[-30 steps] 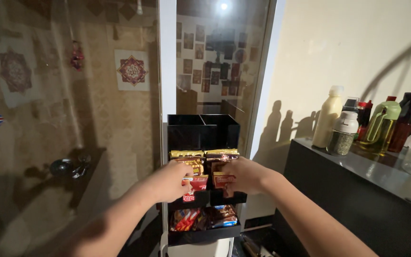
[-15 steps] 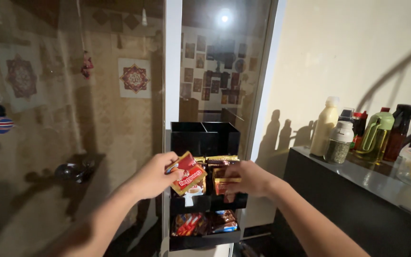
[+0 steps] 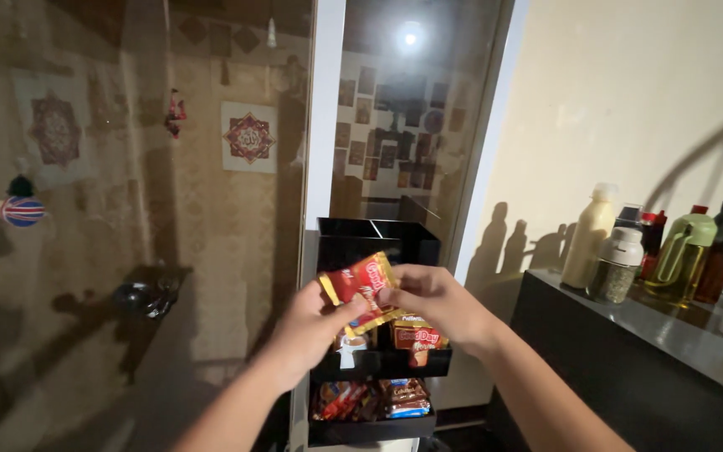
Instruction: Organize several small packets of instant coffee into a shelf-top organizer.
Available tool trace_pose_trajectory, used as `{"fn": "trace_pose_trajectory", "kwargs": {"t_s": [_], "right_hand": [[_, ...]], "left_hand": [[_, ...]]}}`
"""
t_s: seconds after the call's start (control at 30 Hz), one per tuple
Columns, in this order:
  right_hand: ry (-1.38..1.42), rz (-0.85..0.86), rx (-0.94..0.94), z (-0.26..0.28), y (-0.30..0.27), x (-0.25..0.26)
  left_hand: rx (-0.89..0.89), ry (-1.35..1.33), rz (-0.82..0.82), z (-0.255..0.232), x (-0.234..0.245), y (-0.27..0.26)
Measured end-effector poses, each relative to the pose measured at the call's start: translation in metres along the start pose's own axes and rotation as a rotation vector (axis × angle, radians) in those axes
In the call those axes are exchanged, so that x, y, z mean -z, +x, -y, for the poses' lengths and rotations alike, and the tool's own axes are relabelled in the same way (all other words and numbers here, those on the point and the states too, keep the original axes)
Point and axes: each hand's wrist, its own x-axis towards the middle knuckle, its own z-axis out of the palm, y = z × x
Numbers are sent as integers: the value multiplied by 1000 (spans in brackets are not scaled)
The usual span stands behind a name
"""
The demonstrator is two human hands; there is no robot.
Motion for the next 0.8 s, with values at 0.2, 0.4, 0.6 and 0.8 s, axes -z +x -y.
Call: {"fn": "trace_pose_trajectory", "kwargs": {"t_s": [0.2, 0.4, 0.6, 0.8], "right_hand": [[-368, -56, -64, -6, 9, 7], [-532, -124, -57, 10, 18, -4], [-988, 24, 252, 20, 32, -4], [-907, -19, 43, 57, 30, -24]], "left_hand": [[-25, 73, 47, 30, 21, 2], [-29, 33, 47, 30, 30, 1], [17, 19, 71, 42, 41, 3], [69, 13, 121, 42, 45, 2]]}}
